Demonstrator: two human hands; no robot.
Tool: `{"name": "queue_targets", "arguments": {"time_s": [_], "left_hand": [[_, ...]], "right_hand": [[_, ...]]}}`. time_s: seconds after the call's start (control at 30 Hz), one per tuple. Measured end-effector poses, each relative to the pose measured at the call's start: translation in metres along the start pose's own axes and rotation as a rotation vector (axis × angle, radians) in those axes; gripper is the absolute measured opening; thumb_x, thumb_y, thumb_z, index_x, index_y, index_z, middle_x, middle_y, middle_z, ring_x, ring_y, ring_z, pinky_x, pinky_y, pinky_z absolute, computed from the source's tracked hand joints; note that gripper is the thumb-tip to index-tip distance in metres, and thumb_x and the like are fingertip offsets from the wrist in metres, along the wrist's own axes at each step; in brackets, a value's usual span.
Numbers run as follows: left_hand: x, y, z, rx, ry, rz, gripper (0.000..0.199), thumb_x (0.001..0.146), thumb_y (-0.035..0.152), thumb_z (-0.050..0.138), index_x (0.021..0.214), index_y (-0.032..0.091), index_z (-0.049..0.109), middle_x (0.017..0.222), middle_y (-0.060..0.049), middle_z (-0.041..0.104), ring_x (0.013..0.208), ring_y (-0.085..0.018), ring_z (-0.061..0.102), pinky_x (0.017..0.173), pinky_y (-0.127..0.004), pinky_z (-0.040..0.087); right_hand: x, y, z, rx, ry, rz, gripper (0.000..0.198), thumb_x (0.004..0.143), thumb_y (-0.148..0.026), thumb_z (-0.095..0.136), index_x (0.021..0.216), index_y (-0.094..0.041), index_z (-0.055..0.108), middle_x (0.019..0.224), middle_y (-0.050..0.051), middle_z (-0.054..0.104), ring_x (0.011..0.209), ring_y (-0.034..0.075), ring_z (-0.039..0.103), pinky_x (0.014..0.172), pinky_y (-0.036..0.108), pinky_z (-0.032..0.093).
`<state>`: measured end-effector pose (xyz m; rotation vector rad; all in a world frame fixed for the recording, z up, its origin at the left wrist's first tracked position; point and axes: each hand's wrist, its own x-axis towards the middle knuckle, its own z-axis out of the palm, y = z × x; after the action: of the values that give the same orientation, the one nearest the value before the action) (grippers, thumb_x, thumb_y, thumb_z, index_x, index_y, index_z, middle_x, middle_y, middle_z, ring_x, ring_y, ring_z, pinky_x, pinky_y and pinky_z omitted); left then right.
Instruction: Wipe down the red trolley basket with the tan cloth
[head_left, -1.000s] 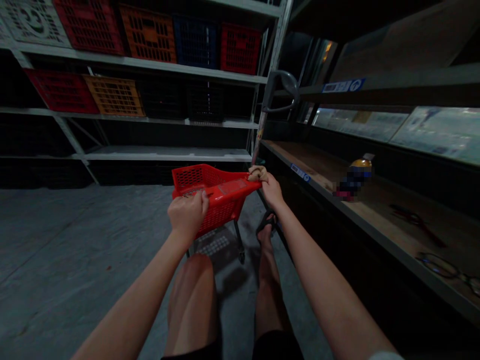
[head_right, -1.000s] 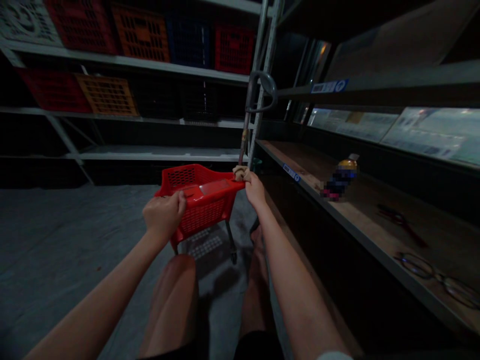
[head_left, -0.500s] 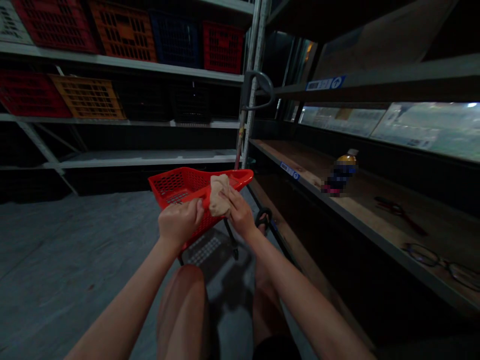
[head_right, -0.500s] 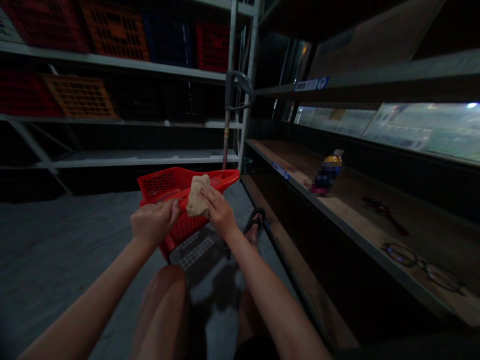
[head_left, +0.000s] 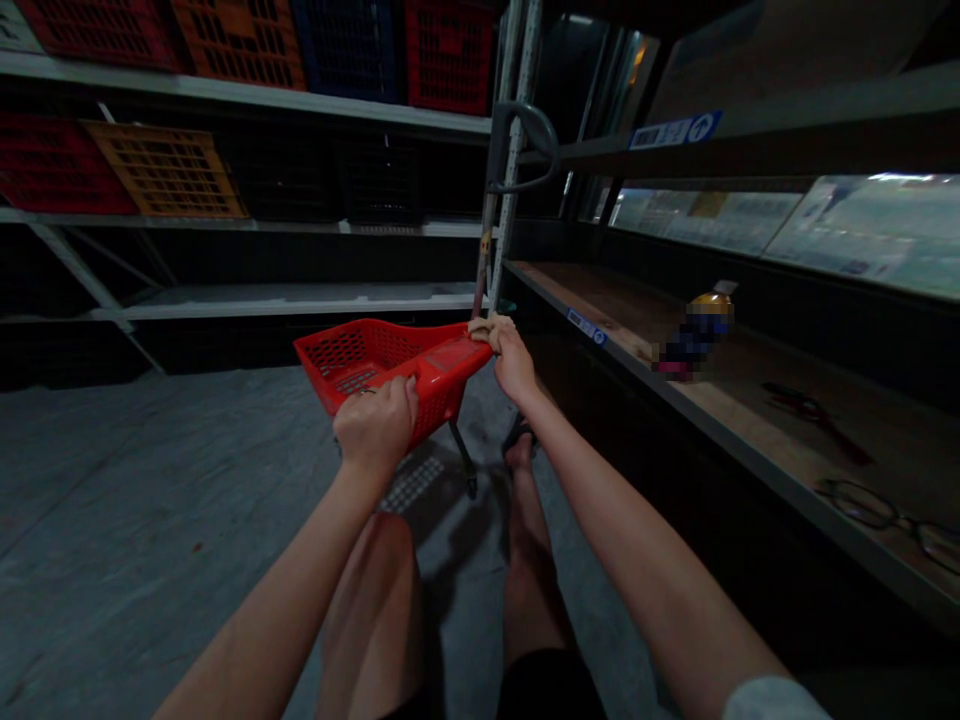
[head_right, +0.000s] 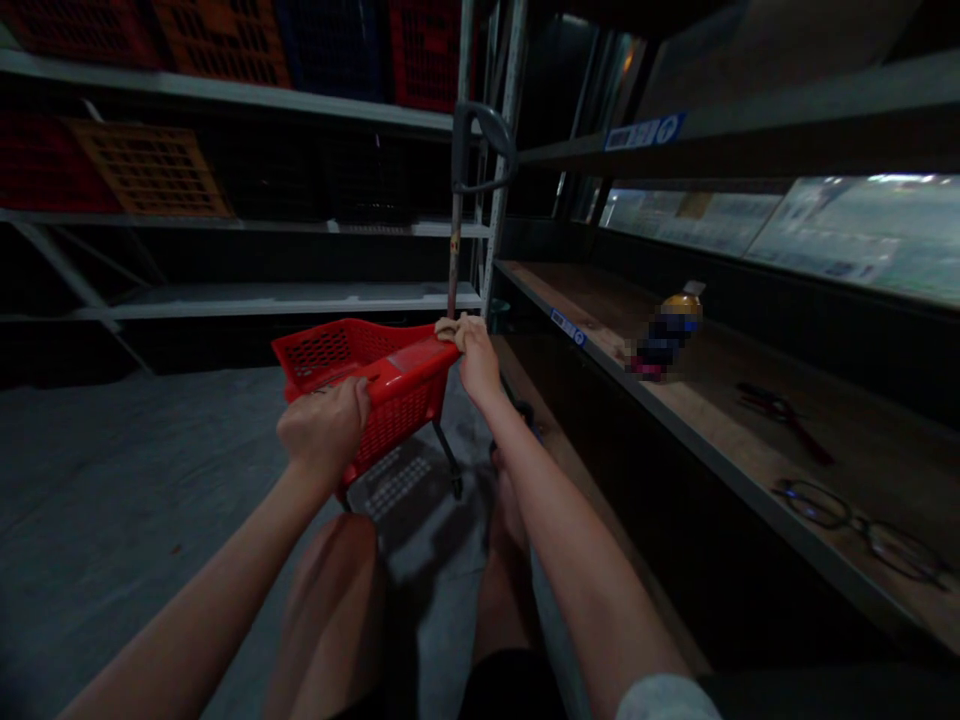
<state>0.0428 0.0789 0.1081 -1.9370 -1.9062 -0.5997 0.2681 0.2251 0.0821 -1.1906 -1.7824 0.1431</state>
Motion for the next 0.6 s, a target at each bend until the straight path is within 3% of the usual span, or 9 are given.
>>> {"name": "queue_targets", "arguments": {"time_s": [0.1,0.3,0.47,0.6], "left_hand": [[0.000,0.015,-0.001,-0.017,0.051,0.011,0.054,0.108,0.036,0.017,0.114,0.017,0.067,0.110,-0.015,0.074,0.085,-0.027,0.071,0.075,-0.039,0.044],[-0.010,0.020,-0.007,-0.188,0.116,0.042,0.040,0.105,0.027,0.029,0.133,0.015,0.054,0.141,-0.016,0.060,0.092,-0.025,0.071,0.077,-0.038,0.051],[-0.012,-0.029,-0.003,-0.525,0.102,0.358,0.037,0.100,0.025,0.037,0.134,0.019,0.048,0.140,-0.013,0.059,0.120,-0.024,0.064,0.096,-0.036,0.054],[0.001,-0.073,0.015,-0.578,-0.037,0.362,0.038,0.101,0.043,0.036,0.119,0.019,0.058,0.116,-0.011,0.069,0.108,-0.027,0.066,0.097,-0.042,0.052]], "right_hand": [[-0.033,-0.030,0.007,-0.029,-0.013,0.022,0.066,0.074,0.005,0.039,0.132,-0.013,0.065,0.151,0.012,0.058,0.151,0.020,0.043,0.130,0.043,0.028],[-0.078,-0.076,-0.003,0.047,-0.219,-0.283,0.063,0.073,0.006,0.040,0.120,-0.022,0.072,0.147,0.007,0.063,0.150,0.019,0.044,0.126,0.045,0.035],[-0.061,-0.064,-0.025,0.044,-0.336,-0.334,0.063,0.074,0.005,0.041,0.124,-0.020,0.069,0.150,0.008,0.060,0.147,0.019,0.048,0.126,0.044,0.035],[-0.028,-0.050,-0.031,-0.038,-0.346,-0.272,0.052,0.074,0.004,0.041,0.109,-0.019,0.071,0.143,0.008,0.065,0.143,0.021,0.052,0.127,0.043,0.033]]}}
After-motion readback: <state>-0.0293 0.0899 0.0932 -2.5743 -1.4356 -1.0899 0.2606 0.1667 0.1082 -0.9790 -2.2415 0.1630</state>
